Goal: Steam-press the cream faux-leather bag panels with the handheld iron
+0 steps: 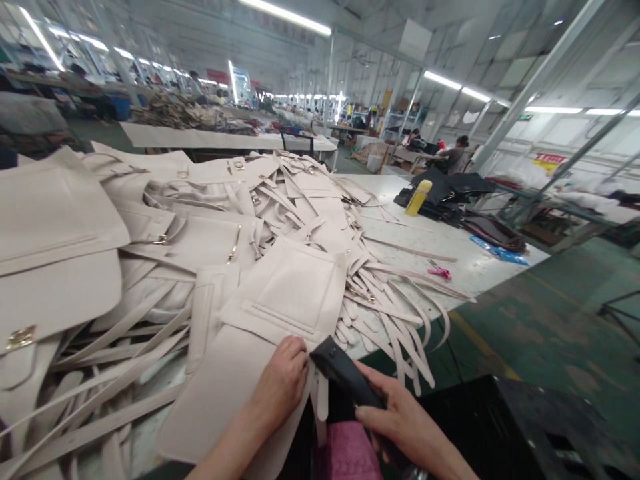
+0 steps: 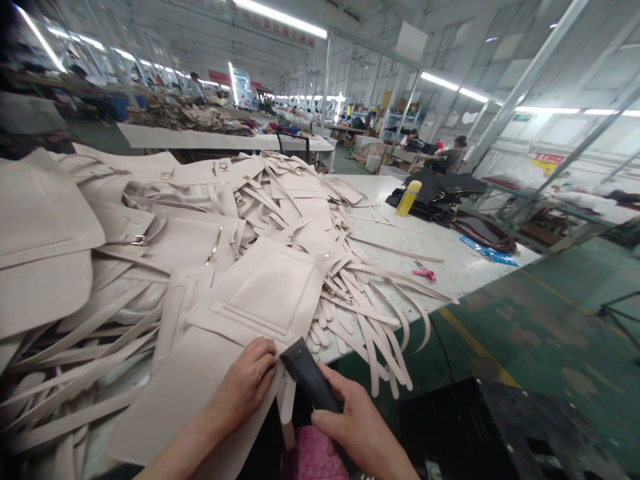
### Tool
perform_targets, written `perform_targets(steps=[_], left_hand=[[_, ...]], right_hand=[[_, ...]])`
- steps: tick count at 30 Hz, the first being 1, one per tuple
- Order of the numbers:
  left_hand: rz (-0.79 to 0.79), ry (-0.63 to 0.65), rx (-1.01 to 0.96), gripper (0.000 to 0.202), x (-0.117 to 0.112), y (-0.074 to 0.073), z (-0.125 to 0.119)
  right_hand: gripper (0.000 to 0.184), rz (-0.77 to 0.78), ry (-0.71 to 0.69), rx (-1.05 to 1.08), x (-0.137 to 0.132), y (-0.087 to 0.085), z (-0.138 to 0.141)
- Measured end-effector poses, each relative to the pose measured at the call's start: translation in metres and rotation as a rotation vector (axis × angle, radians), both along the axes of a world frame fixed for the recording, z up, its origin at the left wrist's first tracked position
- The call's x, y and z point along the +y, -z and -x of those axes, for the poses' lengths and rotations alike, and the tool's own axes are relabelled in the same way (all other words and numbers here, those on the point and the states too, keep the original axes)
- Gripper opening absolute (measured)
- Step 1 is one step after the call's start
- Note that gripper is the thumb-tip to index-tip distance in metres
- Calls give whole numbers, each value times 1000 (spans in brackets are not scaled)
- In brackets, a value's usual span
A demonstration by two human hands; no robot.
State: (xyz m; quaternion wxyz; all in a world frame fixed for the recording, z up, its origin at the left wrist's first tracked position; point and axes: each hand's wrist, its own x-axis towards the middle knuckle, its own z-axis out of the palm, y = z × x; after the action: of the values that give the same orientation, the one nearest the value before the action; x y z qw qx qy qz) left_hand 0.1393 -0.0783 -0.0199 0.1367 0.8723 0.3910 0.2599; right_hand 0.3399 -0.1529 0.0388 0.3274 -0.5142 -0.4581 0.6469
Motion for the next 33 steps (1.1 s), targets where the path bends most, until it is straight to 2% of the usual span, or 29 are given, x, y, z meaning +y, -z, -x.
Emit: perform_targets(steps=[8, 13, 17, 21, 24, 26, 30, 33], left_hand=[[-151, 10, 23, 20, -4, 8, 3], [-156, -12, 46, 19, -5, 11, 6], [-112, -17, 71, 18, -7, 8, 6], [-28, -64, 100, 17, -8, 5, 3], [-2, -104, 137, 20, -8, 6, 2], [-6, -127, 189, 29, -8, 7, 0], [12, -197, 312, 59, -11, 8, -9], [61, -208, 382, 58, -14, 5, -22]], right_hand=[[61, -36, -64, -34, 37, 4, 11], [60, -138, 75, -93, 53, -8, 25], [67, -90, 123, -102, 33, -12, 12], [69, 3, 31, -47, 3, 2, -5], [67, -1, 14, 4, -7, 14, -2], [68, -22, 79, -19, -7, 18, 6], [76, -69, 297, -101, -1, 22, 14], [85, -71, 345, -121, -5, 24, 6]])
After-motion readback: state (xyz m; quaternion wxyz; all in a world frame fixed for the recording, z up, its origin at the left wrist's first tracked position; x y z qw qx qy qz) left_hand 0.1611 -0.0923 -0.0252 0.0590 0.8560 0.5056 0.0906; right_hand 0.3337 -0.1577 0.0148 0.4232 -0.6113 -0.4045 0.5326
